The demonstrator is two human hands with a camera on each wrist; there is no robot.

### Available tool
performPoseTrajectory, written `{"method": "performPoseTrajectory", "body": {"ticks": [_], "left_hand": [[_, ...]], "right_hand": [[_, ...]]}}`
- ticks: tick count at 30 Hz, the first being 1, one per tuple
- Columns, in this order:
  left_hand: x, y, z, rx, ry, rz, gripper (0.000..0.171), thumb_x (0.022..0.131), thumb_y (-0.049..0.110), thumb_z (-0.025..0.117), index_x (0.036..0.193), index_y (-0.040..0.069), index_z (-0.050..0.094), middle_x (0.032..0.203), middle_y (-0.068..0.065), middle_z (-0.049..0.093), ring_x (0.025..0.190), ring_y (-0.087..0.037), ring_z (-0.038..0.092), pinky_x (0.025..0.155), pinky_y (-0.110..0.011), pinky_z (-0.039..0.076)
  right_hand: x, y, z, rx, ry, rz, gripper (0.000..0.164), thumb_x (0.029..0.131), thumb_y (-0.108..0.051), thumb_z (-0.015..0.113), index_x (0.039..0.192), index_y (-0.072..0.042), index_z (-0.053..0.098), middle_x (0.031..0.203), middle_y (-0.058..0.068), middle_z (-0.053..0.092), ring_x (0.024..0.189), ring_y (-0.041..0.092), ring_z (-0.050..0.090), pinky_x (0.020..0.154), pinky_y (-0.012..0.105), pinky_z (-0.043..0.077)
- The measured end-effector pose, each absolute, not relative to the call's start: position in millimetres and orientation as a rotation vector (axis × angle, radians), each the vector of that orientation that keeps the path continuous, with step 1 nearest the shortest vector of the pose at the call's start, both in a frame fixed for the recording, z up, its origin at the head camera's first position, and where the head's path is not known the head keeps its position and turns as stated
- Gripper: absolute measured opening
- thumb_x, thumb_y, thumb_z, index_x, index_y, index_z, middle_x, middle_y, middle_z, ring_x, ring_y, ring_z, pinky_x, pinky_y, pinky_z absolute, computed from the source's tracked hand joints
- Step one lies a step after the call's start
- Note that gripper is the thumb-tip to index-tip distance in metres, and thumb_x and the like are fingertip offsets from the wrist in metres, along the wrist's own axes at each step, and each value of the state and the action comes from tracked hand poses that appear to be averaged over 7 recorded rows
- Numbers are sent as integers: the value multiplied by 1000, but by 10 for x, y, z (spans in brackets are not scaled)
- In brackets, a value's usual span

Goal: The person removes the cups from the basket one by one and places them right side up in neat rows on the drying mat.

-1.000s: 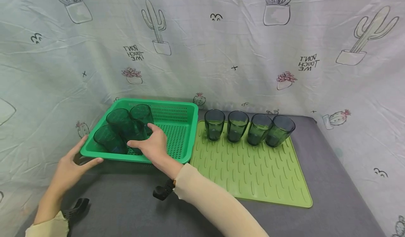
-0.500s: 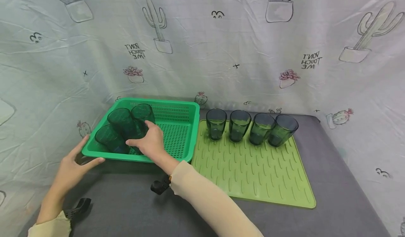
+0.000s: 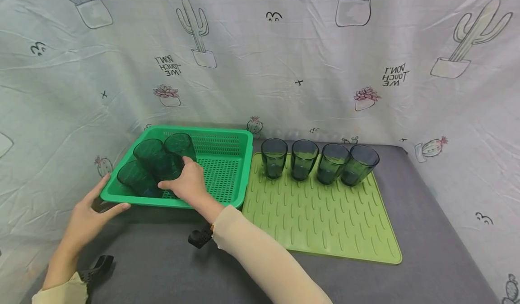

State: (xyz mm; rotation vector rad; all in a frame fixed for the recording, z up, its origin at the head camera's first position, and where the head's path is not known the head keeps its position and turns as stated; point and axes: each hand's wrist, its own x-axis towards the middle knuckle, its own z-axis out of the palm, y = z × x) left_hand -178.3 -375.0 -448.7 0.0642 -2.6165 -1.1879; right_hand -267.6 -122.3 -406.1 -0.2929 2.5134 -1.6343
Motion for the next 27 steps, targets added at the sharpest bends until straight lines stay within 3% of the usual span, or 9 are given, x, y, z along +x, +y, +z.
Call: {"method": "performPoseTrajectory", "body": {"ticks": [3, 6, 8, 10, 18, 27], "left_hand": [[-1784, -3748, -4477, 60, -2618, -1185, 98, 83, 28, 82, 155, 44, 16, 151, -22, 36, 137, -44, 30, 102, -65, 28], [-1786, -3743, -4477, 47, -2622, -1156, 98, 83, 28, 82, 155, 43, 17, 150, -21, 38, 134, -43, 36, 107, -36, 34], [-1786, -3740, -4478, 42, -2624, -1140, 98, 83, 28, 82, 156, 42, 17, 150, -20, 39, 131, -42, 40, 98, -17, 34], [-1786, -3738, -4480, 36, -2624, -1128, 99, 83, 27, 82, 156, 42, 17, 149, -20, 39, 129, -42, 42, 86, -5, 29], [-1772, -3725, -4490, 30, -2612, -1124, 99, 83, 26, 83, 156, 40, 18, 148, -20, 41, 130, -37, 43, 85, -4, 29], [-1771, -3720, -4484, 46, -2610, -1141, 98, 83, 26, 82, 156, 42, 18, 149, -20, 40, 131, -41, 40, 85, -5, 29]], "right_hand": [[-2684, -1237, -4061, -313, 2560, -1613, 89, 72, -30, 91, 147, -10, 46, 139, 3, 54, 127, 19, 49, 93, 32, 50], [-2687, -1239, -4063, -310, 2525, -1684, 89, 72, -28, 91, 146, -10, 47, 138, 3, 55, 126, 18, 50, 92, 31, 50], [-2691, -1234, -4066, -309, 2484, -1742, 88, 72, -26, 91, 146, -11, 47, 139, 2, 54, 125, 16, 50, 91, 31, 50], [-2694, -1225, -4067, -311, 2451, -1784, 87, 72, -26, 91, 146, -13, 48, 139, 1, 54, 126, 15, 50, 91, 30, 50], [-2696, -1201, -4063, -309, 2396, -1830, 85, 71, -24, 92, 144, -14, 51, 137, -1, 55, 124, 14, 50, 90, 30, 50], [-2697, -1185, -4037, -285, 2402, -1841, 82, 69, -23, 93, 141, -14, 55, 131, -1, 58, 120, 13, 52, 89, 30, 50]]}}
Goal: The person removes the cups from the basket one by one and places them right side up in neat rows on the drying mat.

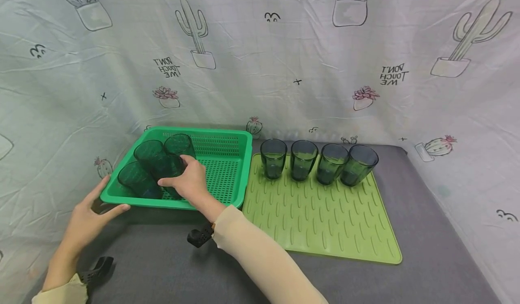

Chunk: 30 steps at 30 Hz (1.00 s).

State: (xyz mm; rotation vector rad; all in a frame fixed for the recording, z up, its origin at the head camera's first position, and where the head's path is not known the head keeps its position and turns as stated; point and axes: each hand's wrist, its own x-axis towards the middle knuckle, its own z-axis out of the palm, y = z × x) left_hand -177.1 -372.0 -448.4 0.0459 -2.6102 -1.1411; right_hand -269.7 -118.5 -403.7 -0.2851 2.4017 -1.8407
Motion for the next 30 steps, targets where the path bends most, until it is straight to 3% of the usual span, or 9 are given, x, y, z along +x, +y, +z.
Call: {"method": "performPoseTrajectory", "body": {"ticks": [4, 6, 11, 13, 18, 26, 30], "left_hand": [[-1768, -3722, -4492, 49, -2613, -1133, 98, 83, 27, 82, 156, 42, 18, 149, -20, 40, 131, -41, 40, 86, -7, 29], [-1768, -3720, -4491, 54, -2616, -1139, 98, 83, 28, 82, 155, 43, 17, 149, -21, 39, 132, -42, 39, 97, -18, 34], [-1769, -3718, -4500, 63, -2624, -1137, 98, 84, 28, 82, 155, 43, 17, 149, -21, 40, 132, -43, 38, 102, -43, 35], [-1768, -3719, -4511, 59, -2622, -1130, 98, 83, 28, 82, 155, 43, 17, 147, -21, 42, 131, -42, 40, 99, -27, 36], [-1763, -3717, -4519, 41, -2608, -1134, 99, 83, 26, 83, 156, 42, 18, 146, -21, 43, 128, -40, 43, 84, -6, 31], [-1742, -3713, -4517, 49, -2604, -1141, 98, 83, 26, 82, 156, 42, 18, 146, -21, 43, 131, -40, 40, 86, -8, 29], [-1731, -3711, -4517, 57, -2607, -1141, 98, 84, 27, 82, 156, 42, 17, 147, -21, 42, 132, -40, 39, 98, -20, 32]], "right_hand": [[-2697, -1185, -4049, -276, 2392, -1850, 81, 69, -23, 93, 140, -15, 56, 129, -2, 59, 118, 13, 53, 89, 30, 50], [-2698, -1183, -4058, -277, 2387, -1858, 81, 69, -22, 93, 140, -15, 56, 128, -2, 59, 118, 13, 53, 89, 31, 50], [-2708, -1179, -4074, -264, 2381, -1862, 81, 69, -22, 93, 140, -14, 56, 128, -1, 59, 117, 14, 53, 89, 32, 51], [-2708, -1180, -4075, -255, 2382, -1857, 80, 69, -22, 93, 140, -15, 56, 128, -1, 59, 117, 14, 53, 89, 32, 51], [-2705, -1186, -4081, -248, 2390, -1849, 78, 69, -22, 93, 138, -16, 58, 126, -1, 60, 115, 14, 54, 88, 33, 51], [-2676, -1180, -4063, -234, 2412, -1815, 78, 70, -25, 92, 138, -16, 56, 130, 2, 57, 117, 17, 52, 88, 35, 51], [-2662, -1183, -4062, -237, 2425, -1792, 78, 70, -26, 92, 138, -16, 55, 130, 2, 57, 116, 18, 53, 86, 35, 51]]}}
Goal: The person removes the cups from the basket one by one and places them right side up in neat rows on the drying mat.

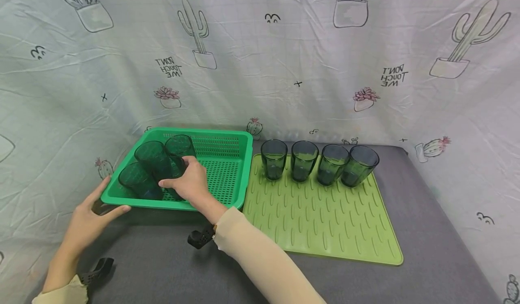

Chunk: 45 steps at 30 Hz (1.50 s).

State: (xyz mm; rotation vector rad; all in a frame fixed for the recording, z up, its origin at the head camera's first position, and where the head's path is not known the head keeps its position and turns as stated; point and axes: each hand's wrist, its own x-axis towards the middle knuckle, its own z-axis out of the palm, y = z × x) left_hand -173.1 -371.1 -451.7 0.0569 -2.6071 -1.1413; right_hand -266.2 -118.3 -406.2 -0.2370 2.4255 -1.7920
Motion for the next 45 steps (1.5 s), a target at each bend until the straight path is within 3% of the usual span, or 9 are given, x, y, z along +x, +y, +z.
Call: {"method": "performPoseTrajectory", "body": {"ticks": [5, 7, 9, 12, 13, 20, 32, 39, 45], "left_hand": [[-1727, -3711, -4516, 59, -2606, -1142, 98, 84, 27, 82, 156, 40, 17, 146, -22, 43, 130, -40, 40, 91, -12, 31], [-1727, -3712, -4511, 62, -2605, -1148, 99, 83, 27, 82, 156, 40, 17, 147, -23, 42, 131, -41, 39, 98, -19, 34], [-1725, -3715, -4505, 69, -2606, -1157, 99, 83, 28, 82, 156, 41, 16, 147, -24, 41, 132, -43, 38, 105, -38, 35], [-1722, -3722, -4497, 73, -2605, -1177, 100, 83, 29, 82, 156, 43, 15, 148, -25, 38, 133, -47, 34, 98, -65, 31], [-1721, -3725, -4497, 72, -2605, -1181, 100, 83, 29, 82, 156, 43, 15, 149, -26, 37, 133, -47, 34, 97, -67, 30], [-1715, -3732, -4510, 73, -2602, -1176, 99, 83, 28, 82, 155, 43, 16, 149, -25, 38, 132, -47, 35, 97, -67, 31], [-1721, -3746, -4508, 53, -2597, -1166, 99, 83, 29, 83, 156, 42, 17, 150, -24, 35, 136, -46, 30, 99, -68, 28], [-1723, -3740, -4504, 45, -2591, -1174, 99, 82, 29, 83, 155, 42, 18, 150, -23, 36, 137, -46, 28, 100, -69, 26], [-1715, -3762, -4488, 69, -2612, -1153, 100, 82, 32, 83, 156, 43, 17, 153, -25, 28, 139, -49, 22, 97, -74, 24]], "right_hand": [[-2647, -1181, -4062, -263, 2406, -1819, 76, 71, -23, 91, 138, -15, 54, 126, 1, 58, 114, 17, 54, 85, 32, 52], [-2643, -1181, -4063, -274, 2399, -1830, 76, 72, -23, 91, 138, -14, 54, 126, 0, 58, 114, 16, 54, 85, 32, 52], [-2638, -1180, -4063, -283, 2405, -1829, 76, 72, -23, 91, 138, -14, 54, 126, 0, 58, 114, 16, 54, 85, 31, 51], [-2635, -1180, -4066, -296, 2415, -1818, 77, 72, -24, 91, 139, -14, 53, 127, 0, 58, 115, 15, 54, 86, 31, 51], [-2635, -1180, -4066, -307, 2417, -1815, 78, 72, -24, 91, 140, -13, 52, 128, 1, 57, 116, 15, 53, 87, 31, 51], [-2640, -1182, -4069, -394, 2422, -1784, 82, 74, -24, 89, 145, -11, 49, 134, 0, 56, 123, 15, 51, 92, 30, 49], [-2635, -1182, -4075, -367, 2405, -1808, 81, 70, -24, 92, 141, -11, 54, 132, -1, 58, 119, 15, 54, 89, 30, 51], [-2616, -1104, -4013, -245, 2460, -1856, 81, 66, -21, 95, 137, -10, 58, 123, 3, 60, 114, 22, 53, 84, 34, 52], [-2608, -922, -3823, -283, 2508, -1903, 82, 64, -27, 95, 136, -11, 60, 117, 1, 61, 106, 16, 53, 81, 33, 52]]}}
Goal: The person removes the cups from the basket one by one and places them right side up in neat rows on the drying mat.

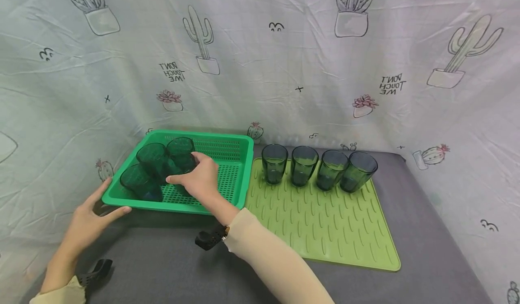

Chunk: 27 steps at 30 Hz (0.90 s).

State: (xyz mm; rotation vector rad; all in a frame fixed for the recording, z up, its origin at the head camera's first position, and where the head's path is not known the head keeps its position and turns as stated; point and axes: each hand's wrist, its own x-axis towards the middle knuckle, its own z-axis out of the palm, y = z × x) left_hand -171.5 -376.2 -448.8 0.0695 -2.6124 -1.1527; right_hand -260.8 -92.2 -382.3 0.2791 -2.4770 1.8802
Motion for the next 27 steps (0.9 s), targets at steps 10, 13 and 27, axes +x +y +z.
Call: {"method": "performPoseTrajectory", "body": {"ticks": [10, 13, 27], "left_hand": [[-1707, -3741, -4481, 64, -2606, -1177, 99, 82, 31, 83, 155, 43, 17, 153, -25, 30, 138, -49, 23, 97, -74, 25], [-1703, -3743, -4477, 70, -2604, -1184, 99, 82, 31, 83, 155, 43, 17, 152, -25, 30, 138, -49, 23, 97, -73, 25], [-1715, -3762, -4470, 76, -2623, -1151, 101, 82, 34, 83, 157, 38, 16, 154, -26, 27, 137, -53, 23, 95, -75, 24]], "right_hand": [[-2448, -550, -3407, 356, -2313, 1952, 75, 63, -28, 95, 131, -14, 64, 109, -5, 65, 101, 10, 57, 78, 26, 53], [-2388, -430, -3320, 411, -2261, 2008, 72, 63, -27, 95, 128, -12, 66, 106, -3, 67, 101, 14, 59, 80, 26, 54], [-2136, 68, -3211, 438, -2095, 1960, 63, 61, -23, 95, 118, -13, 70, 102, 1, 68, 99, 16, 60, 80, 32, 56]]}}
